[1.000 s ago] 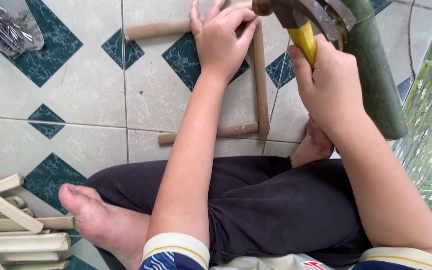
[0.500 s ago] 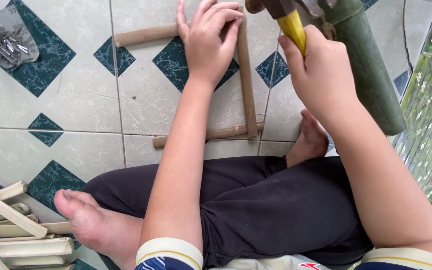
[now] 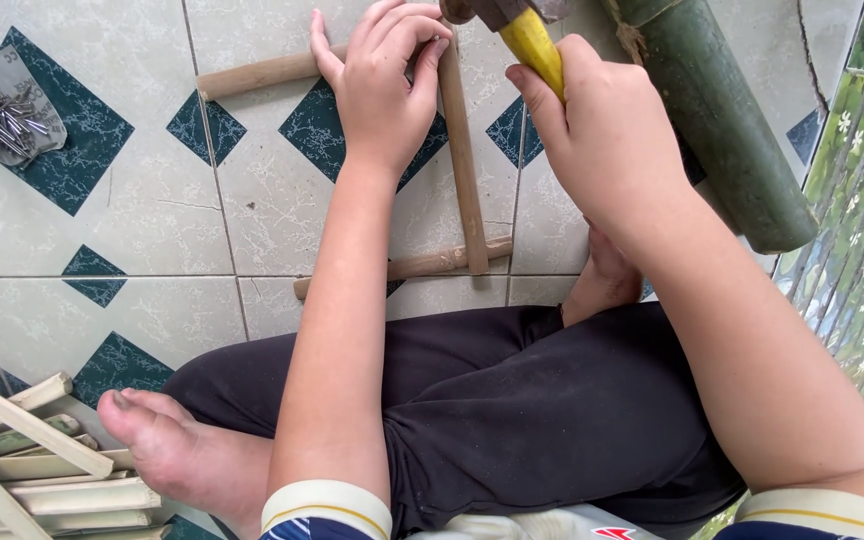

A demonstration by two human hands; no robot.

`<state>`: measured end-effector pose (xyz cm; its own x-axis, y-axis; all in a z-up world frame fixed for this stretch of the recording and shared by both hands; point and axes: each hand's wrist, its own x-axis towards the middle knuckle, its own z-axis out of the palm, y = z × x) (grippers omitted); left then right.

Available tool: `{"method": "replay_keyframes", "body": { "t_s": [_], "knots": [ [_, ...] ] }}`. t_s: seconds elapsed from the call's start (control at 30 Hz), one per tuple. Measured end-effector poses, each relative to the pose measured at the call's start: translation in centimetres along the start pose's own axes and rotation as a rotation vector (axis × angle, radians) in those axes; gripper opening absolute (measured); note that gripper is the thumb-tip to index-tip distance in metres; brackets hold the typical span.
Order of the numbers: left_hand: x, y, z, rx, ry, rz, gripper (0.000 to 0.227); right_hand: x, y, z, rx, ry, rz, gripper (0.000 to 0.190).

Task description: Assembling a bamboo structure by aligning pieces and hammering nails into the joints.

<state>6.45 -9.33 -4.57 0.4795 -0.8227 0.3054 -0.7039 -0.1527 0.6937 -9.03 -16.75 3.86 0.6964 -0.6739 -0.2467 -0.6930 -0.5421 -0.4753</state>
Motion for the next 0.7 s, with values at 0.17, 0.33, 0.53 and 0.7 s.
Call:
{"method": "replay_keyframes", "body": {
  "t_s": [0.17,0.33,0.53,0.7],
  "knots": [
    [0.07,0.21,-0.43,0.022,-0.054,0.035,0.012,-0.07,0.32,0.21,-0.011,0.007,-0.04,0.037],
    [0.16,0.28,-0.77,0.041,-0.077,0.086,0.013,-0.01,0.43,0.22,-0.026,0.008,-0.056,0.035],
    [0.06,0.03,-0.97,0.051,-0.098,0.059,0.012,-0.07,0.45,0.12,-0.028,0.0,-0.044,0.035],
    [0.11,-0.61,-0.37,0.104,-0.001,0.036,0.012,0.09,0.63,0.16,-0.032,0.007,-0.049,0.035]
  ]
}}
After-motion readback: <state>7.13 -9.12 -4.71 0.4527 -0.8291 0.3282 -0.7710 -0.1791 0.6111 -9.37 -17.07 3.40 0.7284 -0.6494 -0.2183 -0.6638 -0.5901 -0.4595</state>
